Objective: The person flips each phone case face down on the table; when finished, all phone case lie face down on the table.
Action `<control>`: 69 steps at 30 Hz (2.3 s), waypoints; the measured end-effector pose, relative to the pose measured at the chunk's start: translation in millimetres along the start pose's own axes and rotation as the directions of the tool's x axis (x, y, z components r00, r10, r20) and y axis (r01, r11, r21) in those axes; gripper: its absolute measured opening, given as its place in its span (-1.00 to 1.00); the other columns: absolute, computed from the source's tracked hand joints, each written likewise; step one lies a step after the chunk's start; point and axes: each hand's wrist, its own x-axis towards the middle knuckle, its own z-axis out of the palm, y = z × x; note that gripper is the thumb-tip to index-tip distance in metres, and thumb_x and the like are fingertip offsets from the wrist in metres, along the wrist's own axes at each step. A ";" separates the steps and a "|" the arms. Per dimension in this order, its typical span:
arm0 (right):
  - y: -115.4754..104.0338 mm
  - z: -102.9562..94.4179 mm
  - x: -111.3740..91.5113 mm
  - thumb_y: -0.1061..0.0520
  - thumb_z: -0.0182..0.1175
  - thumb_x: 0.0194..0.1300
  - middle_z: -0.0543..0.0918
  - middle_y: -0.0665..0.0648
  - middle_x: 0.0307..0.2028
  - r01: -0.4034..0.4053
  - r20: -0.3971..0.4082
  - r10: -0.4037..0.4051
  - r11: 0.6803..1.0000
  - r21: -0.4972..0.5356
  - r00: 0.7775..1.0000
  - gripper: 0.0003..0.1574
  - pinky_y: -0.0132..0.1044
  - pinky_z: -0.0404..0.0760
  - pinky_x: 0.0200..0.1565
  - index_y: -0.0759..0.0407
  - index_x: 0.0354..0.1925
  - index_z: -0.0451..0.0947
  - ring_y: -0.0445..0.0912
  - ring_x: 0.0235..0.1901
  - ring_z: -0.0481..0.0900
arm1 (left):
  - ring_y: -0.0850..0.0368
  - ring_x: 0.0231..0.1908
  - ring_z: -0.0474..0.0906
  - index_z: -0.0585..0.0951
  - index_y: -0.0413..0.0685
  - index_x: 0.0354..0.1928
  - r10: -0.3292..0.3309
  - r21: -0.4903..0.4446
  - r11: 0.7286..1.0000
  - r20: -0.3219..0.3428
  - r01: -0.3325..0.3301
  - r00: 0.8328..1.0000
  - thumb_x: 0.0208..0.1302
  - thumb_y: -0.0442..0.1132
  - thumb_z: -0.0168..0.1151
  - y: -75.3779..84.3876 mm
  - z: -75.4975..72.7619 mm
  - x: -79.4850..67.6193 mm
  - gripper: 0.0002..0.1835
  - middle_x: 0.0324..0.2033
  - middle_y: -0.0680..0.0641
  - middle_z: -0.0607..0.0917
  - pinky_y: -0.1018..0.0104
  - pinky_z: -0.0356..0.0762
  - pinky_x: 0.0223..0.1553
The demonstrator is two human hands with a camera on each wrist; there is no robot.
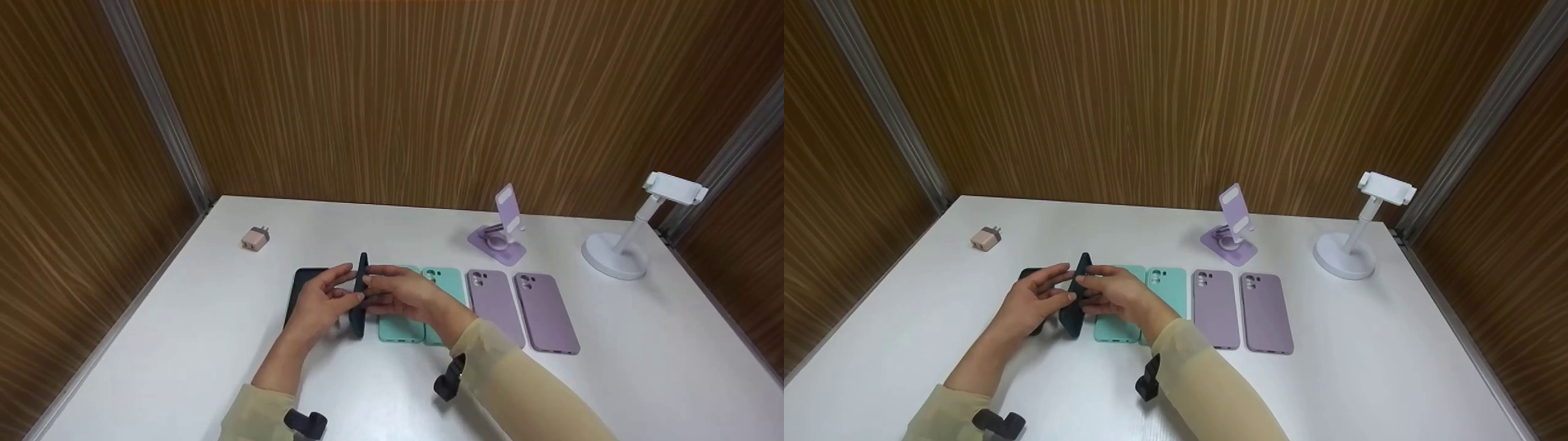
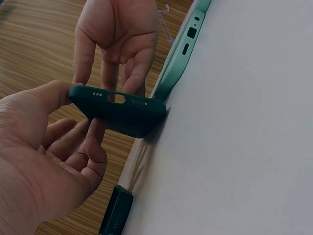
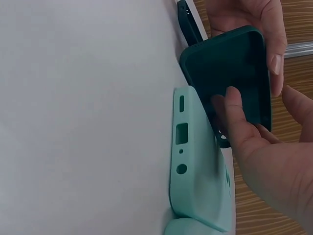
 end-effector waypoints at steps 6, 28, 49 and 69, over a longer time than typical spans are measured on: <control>2.7 1.1 1.7 0.09 0.25 0.58 0.70 0.37 0.12 0.010 -0.029 -0.010 1.000 0.026 1.000 -0.28 0.03 0.67 0.17 0.23 0.55 0.30 0.14 0.08 0.74 | 0.02 0.02 0.65 0.51 -0.07 0.49 -0.003 0.039 0.999 0.033 0.001 0.999 0.34 -0.31 0.48 -1.2 -0.6 -1.1 -0.32 0.33 -0.13 0.64 0.26 0.62 -0.10; 6.5 0.8 1.2 0.10 0.23 0.58 0.72 0.38 0.11 0.025 -0.085 -0.030 0.998 -0.057 0.996 -0.31 -0.02 0.73 0.07 0.17 0.55 0.34 0.09 -0.01 0.79 | -0.03 0.17 0.61 0.38 -0.06 0.58 -0.006 0.100 0.995 0.141 -0.008 0.990 0.35 -0.12 0.52 -4.9 -2.1 -0.8 -0.18 0.39 -0.07 0.59 0.20 0.59 -0.03; 6.7 -3.4 -3.2 0.14 0.31 0.48 0.74 0.32 0.12 0.044 -0.132 -0.058 0.993 -0.106 0.989 -0.26 -0.24 0.76 -0.19 0.09 0.54 0.39 0.00 -0.18 0.79 | -0.10 0.28 0.60 0.39 -0.12 0.56 -0.050 0.073 0.997 0.151 0.039 0.987 0.43 -0.12 0.45 -9.0 1.3 1.5 -0.26 0.38 -0.16 0.59 0.10 0.63 0.06; 7.9 -5.7 -10.6 0.18 0.29 0.50 0.75 0.28 0.07 0.094 -0.117 -0.104 0.991 -0.094 0.988 -0.32 -0.32 0.69 -0.32 0.07 0.51 0.44 -0.04 -0.32 0.77 | 0.03 -0.07 0.67 0.59 -0.03 0.41 -0.002 0.188 0.982 0.034 -0.005 0.999 0.30 -0.30 0.53 -11.1 0.5 0.8 -0.36 0.31 -0.17 0.61 0.21 0.64 -0.14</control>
